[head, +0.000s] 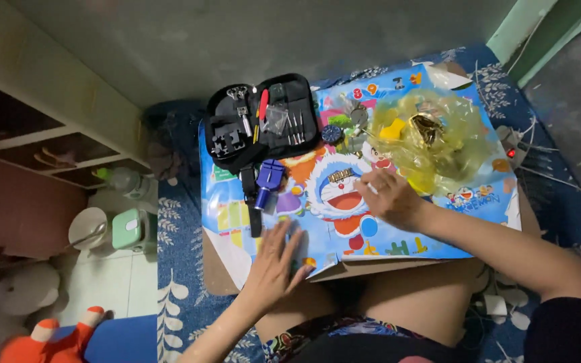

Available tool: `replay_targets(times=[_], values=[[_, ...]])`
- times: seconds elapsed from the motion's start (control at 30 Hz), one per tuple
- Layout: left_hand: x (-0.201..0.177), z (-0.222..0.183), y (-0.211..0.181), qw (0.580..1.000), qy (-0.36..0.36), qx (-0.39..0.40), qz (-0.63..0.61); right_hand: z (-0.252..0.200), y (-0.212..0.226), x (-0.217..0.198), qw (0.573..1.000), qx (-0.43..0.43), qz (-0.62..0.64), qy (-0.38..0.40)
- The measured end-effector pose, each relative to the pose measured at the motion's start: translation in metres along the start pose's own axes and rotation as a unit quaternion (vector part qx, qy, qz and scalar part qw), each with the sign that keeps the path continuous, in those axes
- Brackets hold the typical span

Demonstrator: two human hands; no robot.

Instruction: A person is cleaning and maintaining a wristwatch using various tools from a watch repair kit.

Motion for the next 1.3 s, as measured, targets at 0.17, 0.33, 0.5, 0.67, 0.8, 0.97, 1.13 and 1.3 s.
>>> replay_targets(times=[0.17,0.33,0.5,0.67,0.8,0.97,1.13,1.3], values=[[-0.005,-0.027,0.024,0.959,0.056,-0.235,0.146,0.028,0.047,-0.015,0.968,-0.200,0.094,-0.116],[-0.027,-0.050,0.038,0.901,0.049,-0.406,0.146,0.053,0.082,-0.018,0.942,-0.272,0.141,-0.136],[-0.016,-0.071,0.069,0.913,-0.027,-0.384,0.132,0.052,0.093,-0.018,0.940,-0.262,0.179,-0.126],[-0.036,-0.073,0.060,0.939,-0.085,-0.236,0.236,0.054,0.095,-0.023,0.944,-0.242,0.188,-0.124],[-0.022,-0.108,0.081,0.898,-0.075,-0.224,0.372,0.053,0.099,-0.023,0.942,-0.230,0.217,-0.113],[-0.032,-0.111,0.079,0.852,-0.060,-0.384,0.351,0.053,0.093,-0.012,0.905,-0.211,0.367,-0.045],[-0.060,-0.093,0.077,0.862,-0.050,-0.363,0.351,0.053,0.094,-0.009,0.830,-0.224,0.506,0.074],[-0.074,-0.033,0.067,0.726,0.288,-0.469,0.412,0.059,0.105,-0.017,0.863,-0.260,0.433,-0.014]])
Point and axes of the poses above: each hand's wrist, its own z-axis towards the middle knuckle, its own x-axis out of the palm, y = z × x, the point moved 3 cm from there along z, towards the middle knuckle, and after that the axes turned 9 degrees about -x, right-handed, at the moved point
